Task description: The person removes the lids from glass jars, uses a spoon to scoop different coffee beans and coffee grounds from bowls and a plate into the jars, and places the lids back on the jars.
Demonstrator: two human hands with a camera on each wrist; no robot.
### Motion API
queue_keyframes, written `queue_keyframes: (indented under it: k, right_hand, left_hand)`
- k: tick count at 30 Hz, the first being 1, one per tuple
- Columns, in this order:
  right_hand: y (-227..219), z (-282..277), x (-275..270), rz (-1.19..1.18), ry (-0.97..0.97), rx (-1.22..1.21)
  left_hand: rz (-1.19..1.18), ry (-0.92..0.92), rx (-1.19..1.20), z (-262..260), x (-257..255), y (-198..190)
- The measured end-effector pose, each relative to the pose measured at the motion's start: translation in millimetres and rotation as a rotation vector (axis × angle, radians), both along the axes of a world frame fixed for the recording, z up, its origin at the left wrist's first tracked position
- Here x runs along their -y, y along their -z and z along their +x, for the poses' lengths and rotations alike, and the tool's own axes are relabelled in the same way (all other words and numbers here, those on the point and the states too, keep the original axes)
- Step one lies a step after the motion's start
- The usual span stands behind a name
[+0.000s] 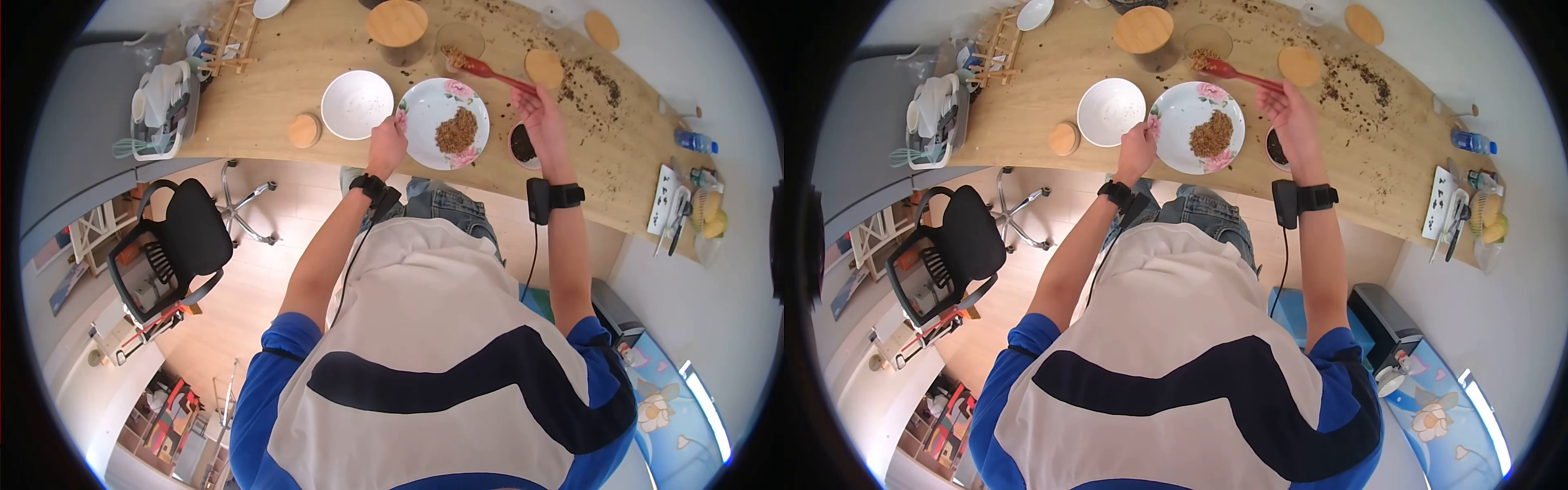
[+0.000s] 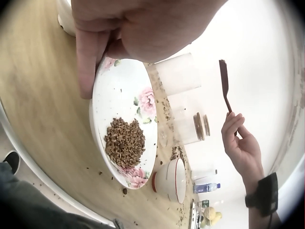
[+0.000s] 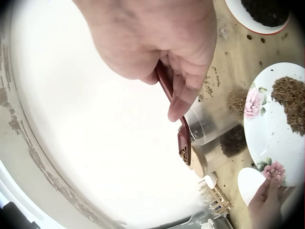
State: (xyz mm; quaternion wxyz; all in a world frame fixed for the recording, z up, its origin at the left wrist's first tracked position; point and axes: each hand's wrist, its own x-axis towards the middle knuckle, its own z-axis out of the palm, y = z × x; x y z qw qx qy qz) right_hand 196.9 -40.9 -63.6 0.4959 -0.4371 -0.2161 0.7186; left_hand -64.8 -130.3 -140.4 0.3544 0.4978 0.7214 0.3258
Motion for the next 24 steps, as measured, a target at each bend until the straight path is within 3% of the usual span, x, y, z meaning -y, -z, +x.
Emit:
queue_keyframes:
  k: [7, 13, 15, 22, 24]
  right_hand:
    - [-26, -22, -27, 0.150, 0.108, 0.123]
    - [-27, -35, -29, 0.305, -0.060, 0.473]
    - [-37, -36, -22, 0.524, -0.150, 0.740]
    - [-61, -21, 38, 0.719, -0.054, 1.023]
    - [-48, -14, 56, 0.632, -0.276, 1.340]
  left_hand:
    - [-0.041, 0.001, 0.054, -1, 1, 16]
    - [-0.018, 0.012, 0.038, -2, -1, 17]
    - [0.010, 0.014, 0.011, -2, -1, 16]
    - [0.044, -0.019, 0.057, 0, -4, 5]
    - [0.007, -0.011, -0.001, 1, -5, 0]
